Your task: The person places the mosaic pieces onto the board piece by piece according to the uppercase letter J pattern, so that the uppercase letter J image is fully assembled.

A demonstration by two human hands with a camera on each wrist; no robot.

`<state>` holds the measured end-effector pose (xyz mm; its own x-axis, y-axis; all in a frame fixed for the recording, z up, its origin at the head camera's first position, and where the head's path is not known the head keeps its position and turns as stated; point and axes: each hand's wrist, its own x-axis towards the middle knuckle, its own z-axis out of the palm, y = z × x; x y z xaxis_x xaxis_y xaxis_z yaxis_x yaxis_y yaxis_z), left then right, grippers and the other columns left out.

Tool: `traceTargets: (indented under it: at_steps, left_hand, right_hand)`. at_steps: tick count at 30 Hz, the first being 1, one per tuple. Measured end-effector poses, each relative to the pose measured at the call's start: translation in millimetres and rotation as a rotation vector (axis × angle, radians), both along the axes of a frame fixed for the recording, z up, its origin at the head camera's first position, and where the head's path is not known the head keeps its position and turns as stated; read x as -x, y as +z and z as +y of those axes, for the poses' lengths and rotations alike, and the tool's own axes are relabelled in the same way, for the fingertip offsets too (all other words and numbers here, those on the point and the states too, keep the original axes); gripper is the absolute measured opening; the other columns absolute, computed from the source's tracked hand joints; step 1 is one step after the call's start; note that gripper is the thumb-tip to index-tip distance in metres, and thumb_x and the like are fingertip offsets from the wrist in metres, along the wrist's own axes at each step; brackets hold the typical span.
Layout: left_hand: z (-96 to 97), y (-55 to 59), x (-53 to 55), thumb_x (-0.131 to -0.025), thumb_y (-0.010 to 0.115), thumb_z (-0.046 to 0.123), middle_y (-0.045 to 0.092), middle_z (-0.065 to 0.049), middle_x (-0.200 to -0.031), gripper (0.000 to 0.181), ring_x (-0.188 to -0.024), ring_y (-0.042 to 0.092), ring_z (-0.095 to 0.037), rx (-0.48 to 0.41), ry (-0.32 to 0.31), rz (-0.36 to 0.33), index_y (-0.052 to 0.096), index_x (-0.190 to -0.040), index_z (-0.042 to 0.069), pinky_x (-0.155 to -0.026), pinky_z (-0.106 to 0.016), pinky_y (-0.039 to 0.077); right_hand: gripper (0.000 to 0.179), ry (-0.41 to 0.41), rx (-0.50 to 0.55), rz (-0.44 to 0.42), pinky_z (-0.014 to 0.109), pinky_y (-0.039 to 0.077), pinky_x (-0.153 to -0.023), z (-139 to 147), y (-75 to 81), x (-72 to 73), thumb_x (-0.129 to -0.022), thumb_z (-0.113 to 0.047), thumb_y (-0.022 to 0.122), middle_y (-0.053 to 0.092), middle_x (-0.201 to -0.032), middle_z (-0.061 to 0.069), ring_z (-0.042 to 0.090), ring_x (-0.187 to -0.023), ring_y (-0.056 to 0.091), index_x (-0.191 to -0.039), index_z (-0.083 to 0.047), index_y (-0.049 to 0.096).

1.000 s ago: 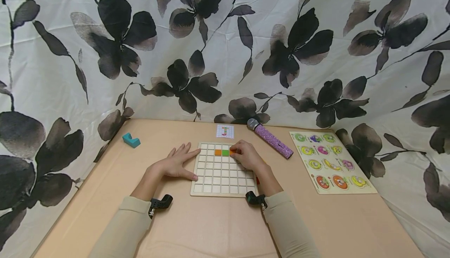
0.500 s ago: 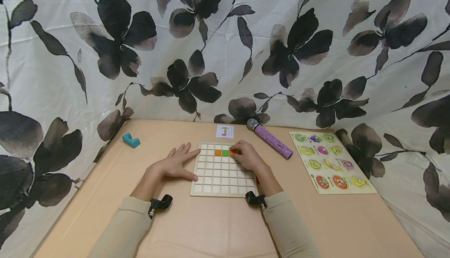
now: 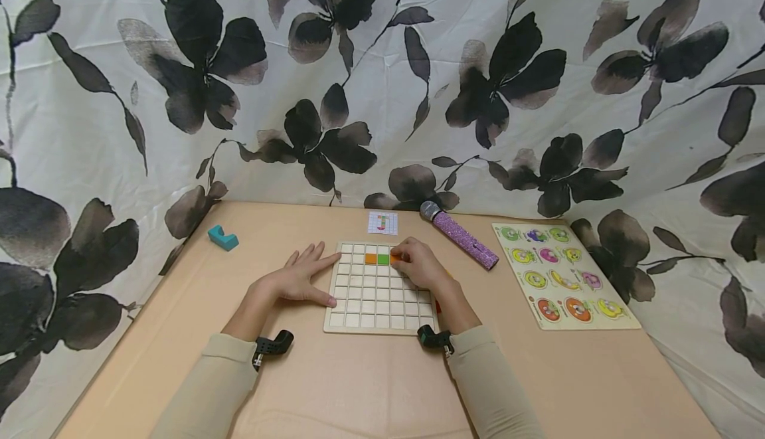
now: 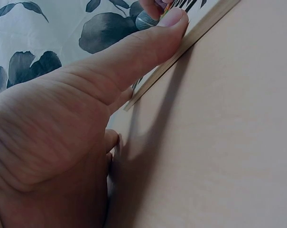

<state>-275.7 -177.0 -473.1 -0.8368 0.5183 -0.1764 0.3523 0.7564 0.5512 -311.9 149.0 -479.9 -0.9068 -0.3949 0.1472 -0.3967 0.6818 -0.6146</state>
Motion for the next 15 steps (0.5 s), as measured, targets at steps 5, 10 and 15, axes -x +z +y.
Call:
traceTargets:
  at_steps: [5, 10, 15]
  left_hand:
    - [0.1, 0.7, -0.2, -0.079, 0.083, 0.062, -0.001, -0.024, -0.174, 0.111, -0.161, -0.008, -0.046, 0.003, -0.001, 0.002, 0.028, -0.166, 0.022, -0.127, -0.067, -0.007]
    - [0.4, 1.9, -0.8, -0.079, 0.083, 0.061, -0.001, -0.025, -0.174, 0.110, -0.161, -0.007, -0.046, 0.002, 0.000, 0.002, 0.028, -0.166, 0.022, -0.126, -0.067, -0.006]
    - [0.4, 2.6, -1.0, -0.079, 0.083, 0.061, -0.001, -0.025, -0.174, 0.110, -0.161, -0.007, -0.046, 0.003, -0.002, 0.002, 0.028, -0.166, 0.022, -0.126, -0.067, -0.007]
  right_hand:
    - [0.033, 0.002, -0.010, -0.027, 0.033, 0.047, -0.078, 0.4, 6.3, -3.2, -0.096, -0.011, 0.074, 0.064, -0.109, 0.007, 0.020, -0.092, 0.055, -0.127, -0.002, 0.073]
    - [0.034, 0.016, 0.004, -0.044, 0.036, 0.050, -0.083, 0.8, 13.1, -7.0, -0.098, -0.014, 0.073, 0.065, -0.114, 0.008, 0.022, -0.096, 0.057, -0.130, -0.001, 0.072]
    - [0.037, 0.040, 0.020, -0.028, 0.039, 0.054, -0.088, 1.0, 20.6, -9.9, -0.100, -0.021, 0.072, 0.066, -0.123, 0.012, 0.023, -0.102, 0.061, -0.132, -0.002, 0.070]
